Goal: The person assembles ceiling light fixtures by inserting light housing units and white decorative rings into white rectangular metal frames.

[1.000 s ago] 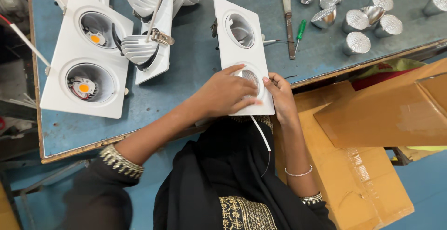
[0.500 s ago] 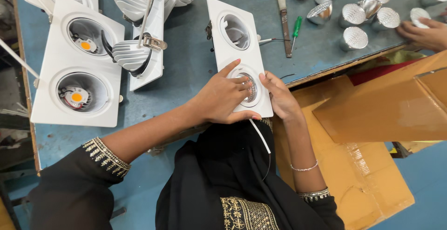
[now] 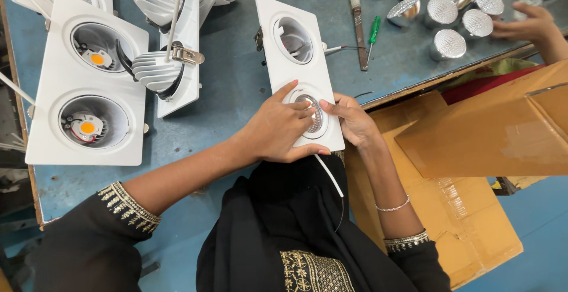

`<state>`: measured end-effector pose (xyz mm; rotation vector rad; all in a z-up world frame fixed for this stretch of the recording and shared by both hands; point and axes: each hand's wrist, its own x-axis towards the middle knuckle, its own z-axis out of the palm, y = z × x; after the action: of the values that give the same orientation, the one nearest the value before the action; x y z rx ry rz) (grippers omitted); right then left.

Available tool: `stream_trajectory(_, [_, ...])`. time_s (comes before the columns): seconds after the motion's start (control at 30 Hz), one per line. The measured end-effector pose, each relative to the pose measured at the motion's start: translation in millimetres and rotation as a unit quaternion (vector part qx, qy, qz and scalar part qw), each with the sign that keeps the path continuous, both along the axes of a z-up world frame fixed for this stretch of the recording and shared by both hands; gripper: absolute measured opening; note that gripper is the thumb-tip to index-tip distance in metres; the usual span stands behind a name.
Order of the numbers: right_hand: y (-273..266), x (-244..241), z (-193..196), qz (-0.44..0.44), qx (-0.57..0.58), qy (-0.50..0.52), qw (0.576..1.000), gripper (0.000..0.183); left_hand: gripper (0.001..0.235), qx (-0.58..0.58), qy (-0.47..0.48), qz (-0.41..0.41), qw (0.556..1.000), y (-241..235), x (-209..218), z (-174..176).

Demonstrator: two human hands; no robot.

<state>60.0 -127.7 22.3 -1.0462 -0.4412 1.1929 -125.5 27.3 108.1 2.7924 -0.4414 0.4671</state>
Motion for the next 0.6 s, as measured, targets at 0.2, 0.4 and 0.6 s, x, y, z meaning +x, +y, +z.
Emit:
stream_trajectory(0.2, [3.9, 1.0, -5.7, -0.006, -0.005, -0.006, 1.0, 0.04, 0.076, 0.006, -0.035, 0.009, 0.999, 0.4, -4.9, -6.5])
stream_trajectory(0.4, [6.9, -3.8, -2.8, -0.018, -0.02, -0.024, 0.999, 0.04, 0.072, 0.009, -0.044, 0.007, 0.999, -0.6, -6.1, -5.0])
stream_trajectory(0.6, [0.6, -14.2, 5.7, -0.012, 0.002, -0.035, 0.999, 0.04, 0.059, 0.0, -0.002, 0.026, 1.0, -2.5, -9.5, -5.1])
